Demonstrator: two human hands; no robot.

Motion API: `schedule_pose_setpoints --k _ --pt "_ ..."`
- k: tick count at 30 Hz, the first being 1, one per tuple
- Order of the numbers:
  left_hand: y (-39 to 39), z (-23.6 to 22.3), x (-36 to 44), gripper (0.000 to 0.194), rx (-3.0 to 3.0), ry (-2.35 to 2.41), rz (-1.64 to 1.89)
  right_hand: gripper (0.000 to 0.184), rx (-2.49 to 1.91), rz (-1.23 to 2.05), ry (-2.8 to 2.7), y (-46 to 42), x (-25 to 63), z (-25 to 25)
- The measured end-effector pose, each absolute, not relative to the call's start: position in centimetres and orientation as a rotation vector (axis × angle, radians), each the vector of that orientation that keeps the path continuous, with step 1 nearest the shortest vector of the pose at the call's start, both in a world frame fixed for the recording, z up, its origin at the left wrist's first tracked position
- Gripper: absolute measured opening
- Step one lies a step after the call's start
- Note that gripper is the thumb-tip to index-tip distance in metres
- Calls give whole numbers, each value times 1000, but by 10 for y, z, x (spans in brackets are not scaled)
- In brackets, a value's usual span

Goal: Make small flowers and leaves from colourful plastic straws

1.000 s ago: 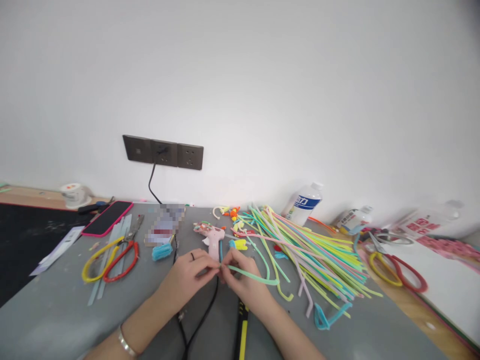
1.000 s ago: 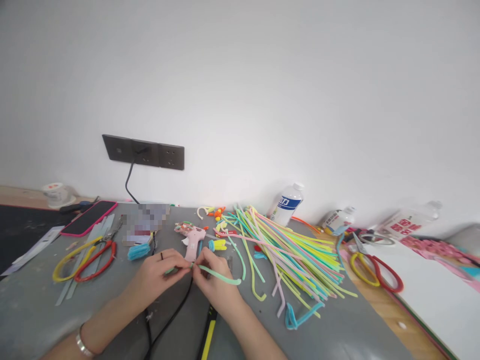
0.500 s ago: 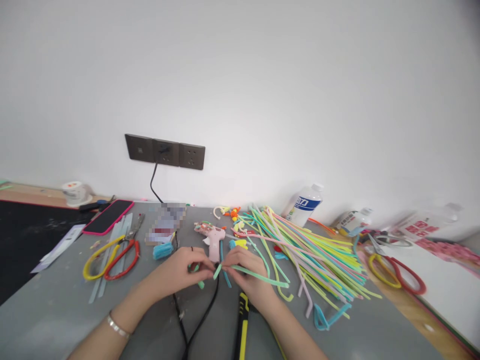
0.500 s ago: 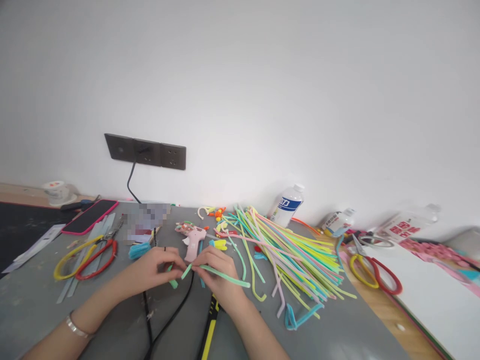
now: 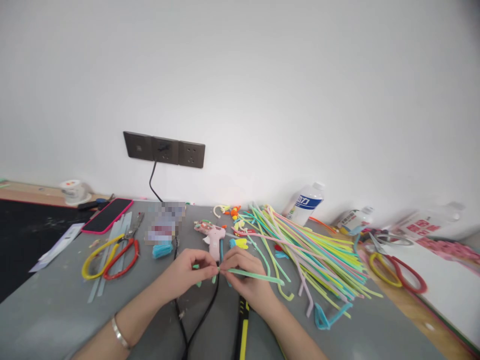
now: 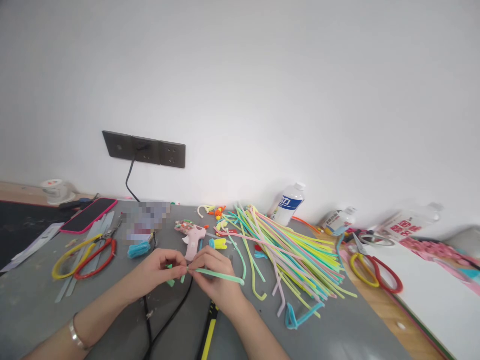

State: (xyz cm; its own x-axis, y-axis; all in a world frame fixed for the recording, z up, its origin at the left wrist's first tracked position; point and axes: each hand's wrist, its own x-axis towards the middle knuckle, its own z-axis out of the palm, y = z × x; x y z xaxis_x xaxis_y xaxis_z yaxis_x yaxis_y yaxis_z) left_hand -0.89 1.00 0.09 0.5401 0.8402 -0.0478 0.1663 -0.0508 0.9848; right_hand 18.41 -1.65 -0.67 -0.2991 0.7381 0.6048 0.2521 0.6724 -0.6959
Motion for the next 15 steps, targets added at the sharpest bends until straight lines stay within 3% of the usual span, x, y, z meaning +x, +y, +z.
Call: schedule_pose_setpoints --k 15 --pt "-6 -4 16 42 992 891 995 14 -764 430 -1915 -21 182 -2"
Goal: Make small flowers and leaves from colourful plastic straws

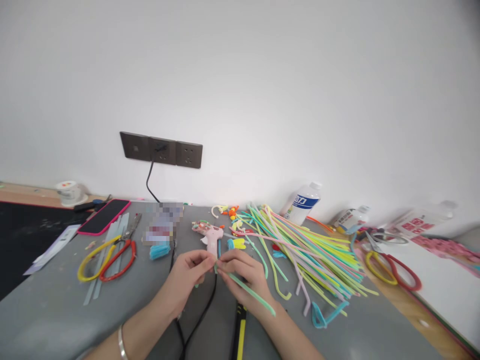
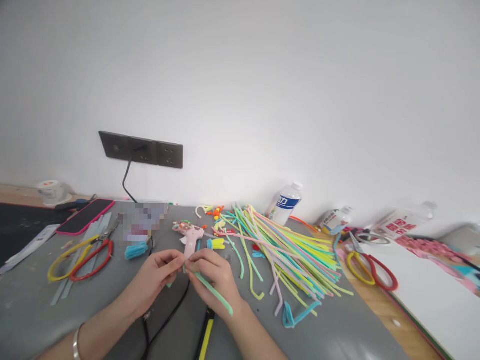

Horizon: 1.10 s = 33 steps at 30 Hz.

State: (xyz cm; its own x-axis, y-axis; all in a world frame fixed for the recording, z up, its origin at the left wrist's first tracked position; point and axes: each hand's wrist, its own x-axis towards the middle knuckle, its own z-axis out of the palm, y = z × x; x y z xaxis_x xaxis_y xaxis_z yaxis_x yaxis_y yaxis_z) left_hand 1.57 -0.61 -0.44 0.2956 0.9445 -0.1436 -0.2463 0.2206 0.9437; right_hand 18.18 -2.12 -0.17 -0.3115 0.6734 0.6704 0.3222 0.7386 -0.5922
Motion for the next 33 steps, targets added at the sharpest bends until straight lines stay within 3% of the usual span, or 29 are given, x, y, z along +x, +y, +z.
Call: schedule_pose_setpoints --k 18,22,26,33 --pt "-14 -9 22 34 743 747 1054 9 -781 317 -1947 -24 180 -7" --pt "-14 -9 21 36 748 723 1035 15 -761 451 -1839 -24 183 -9" --pt "-12 -6 19 39 771 701 904 9 -780 602 -1696 -21 184 -9" --pt "-11 -6 15 44 874 677 743 25 -807 1192 -1549 -21 183 -8"
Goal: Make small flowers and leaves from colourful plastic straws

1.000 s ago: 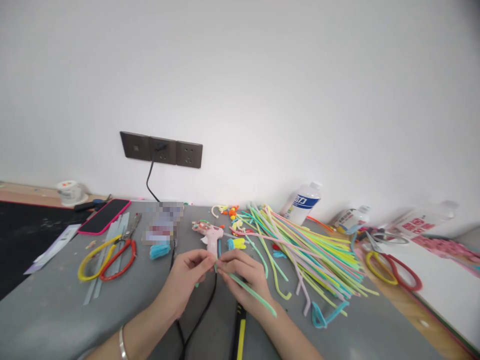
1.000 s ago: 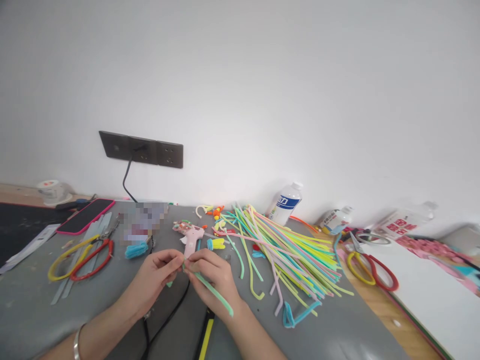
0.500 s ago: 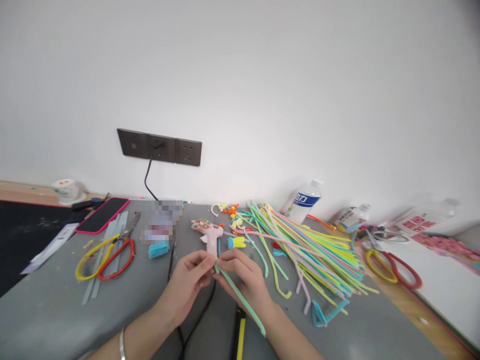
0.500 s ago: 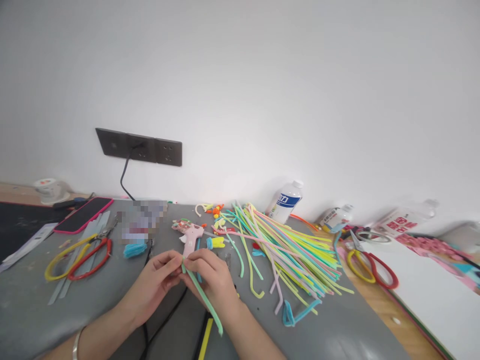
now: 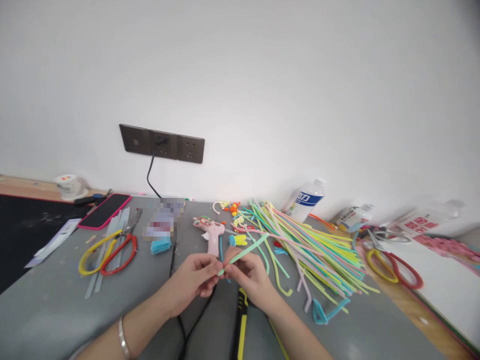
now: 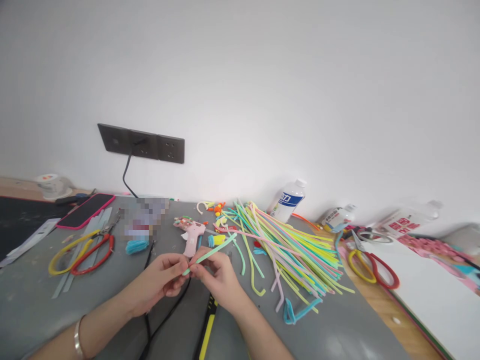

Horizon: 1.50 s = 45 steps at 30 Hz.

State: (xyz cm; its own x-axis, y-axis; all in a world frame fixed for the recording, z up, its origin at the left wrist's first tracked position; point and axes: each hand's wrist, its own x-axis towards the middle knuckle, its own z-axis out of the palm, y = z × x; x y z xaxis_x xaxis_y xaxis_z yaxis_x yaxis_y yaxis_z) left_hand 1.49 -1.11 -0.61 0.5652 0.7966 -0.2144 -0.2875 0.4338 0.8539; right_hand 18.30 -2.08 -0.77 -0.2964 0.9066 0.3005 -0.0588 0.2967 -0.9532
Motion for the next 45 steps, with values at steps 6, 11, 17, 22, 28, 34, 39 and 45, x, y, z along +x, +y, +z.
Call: schedule_pose_setpoints --k 6,11,17,22,28,34,39,45 --pt "-8 -2 8 42 892 662 590 24 -674 1455 -1397 -19 182 -10" --pt "-7 -2 6 37 805 653 525 23 -687 1576 -1421 -15 186 -12" --pt "-6 -3 6 32 817 663 508 22 -692 1537 -1426 -14 186 -14" --pt "-5 -5 6 32 818 690 510 22 -683 1604 -1442 -14 187 -12" --pt "-5 -5 5 26 847 697 472 20 -675 1593 -1399 -14 184 -14" --pt "-6 -6 6 21 835 692 414 16 -664 1555 -1454 -16 185 -14" --pt "-7 -3 6 25 892 674 464 15 -658 1516 -1455 -16 186 -11" --pt "-6 -1 6 32 886 675 600 14 -687 1358 -1475 -15 184 -14"
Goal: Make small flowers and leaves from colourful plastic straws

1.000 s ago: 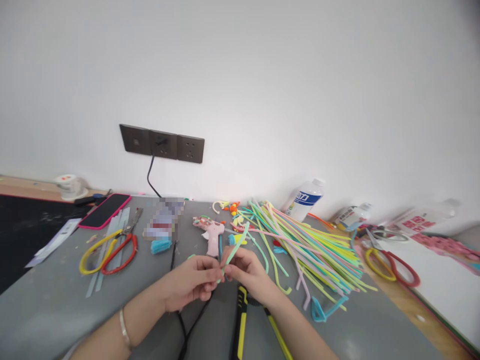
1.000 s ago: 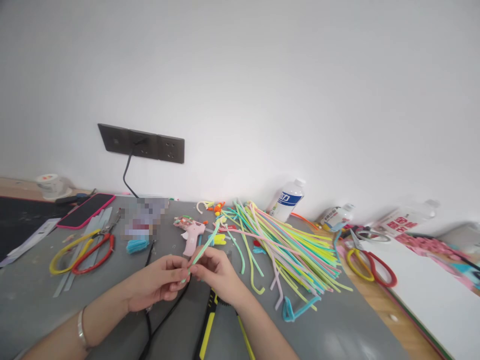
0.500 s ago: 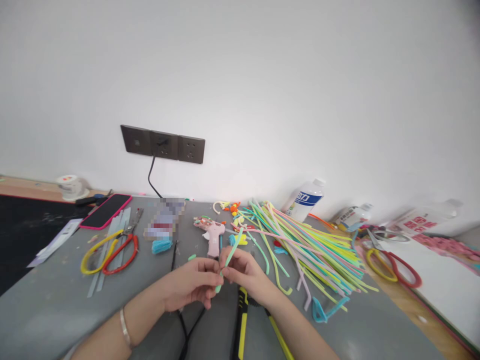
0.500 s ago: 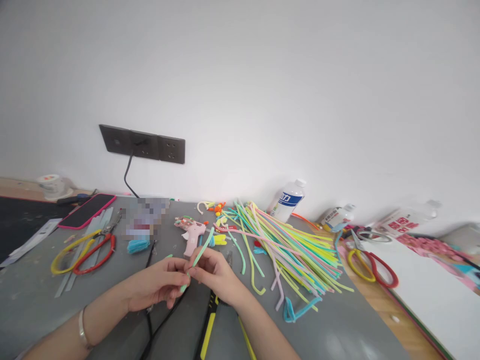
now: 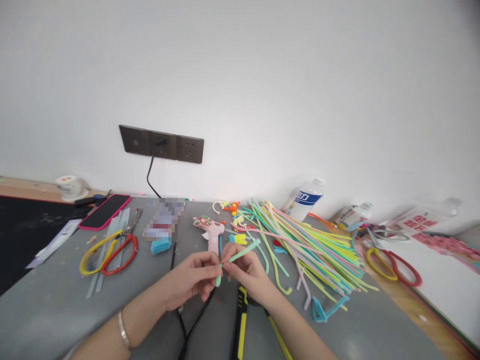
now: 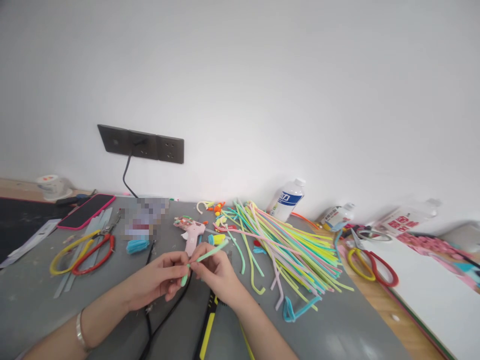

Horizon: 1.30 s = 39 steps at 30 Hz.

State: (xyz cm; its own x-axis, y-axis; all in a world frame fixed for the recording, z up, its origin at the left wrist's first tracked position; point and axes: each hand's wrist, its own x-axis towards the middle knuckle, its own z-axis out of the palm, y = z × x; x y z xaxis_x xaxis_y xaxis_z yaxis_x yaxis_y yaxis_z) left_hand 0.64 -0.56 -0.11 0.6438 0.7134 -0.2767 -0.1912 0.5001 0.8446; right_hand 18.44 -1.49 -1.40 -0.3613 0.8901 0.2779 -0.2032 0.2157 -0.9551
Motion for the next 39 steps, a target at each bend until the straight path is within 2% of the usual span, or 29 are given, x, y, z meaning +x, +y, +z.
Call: schedule_pose_setpoints --k 8,28,33,39 --pt "-6 1 11 35 834 718 753 7 -745 845 -1710 -14 185 -12" --pt "-2 -3 8 31 927 789 867 10 -804 698 -1767 -15 189 -6" --pt "0 -5 9 27 1076 855 925 9 -830 828 -1662 -13 186 -8" --pt "0 -9 7 8 1338 901 1020 24 -922 1354 -1314 -10 182 -18"
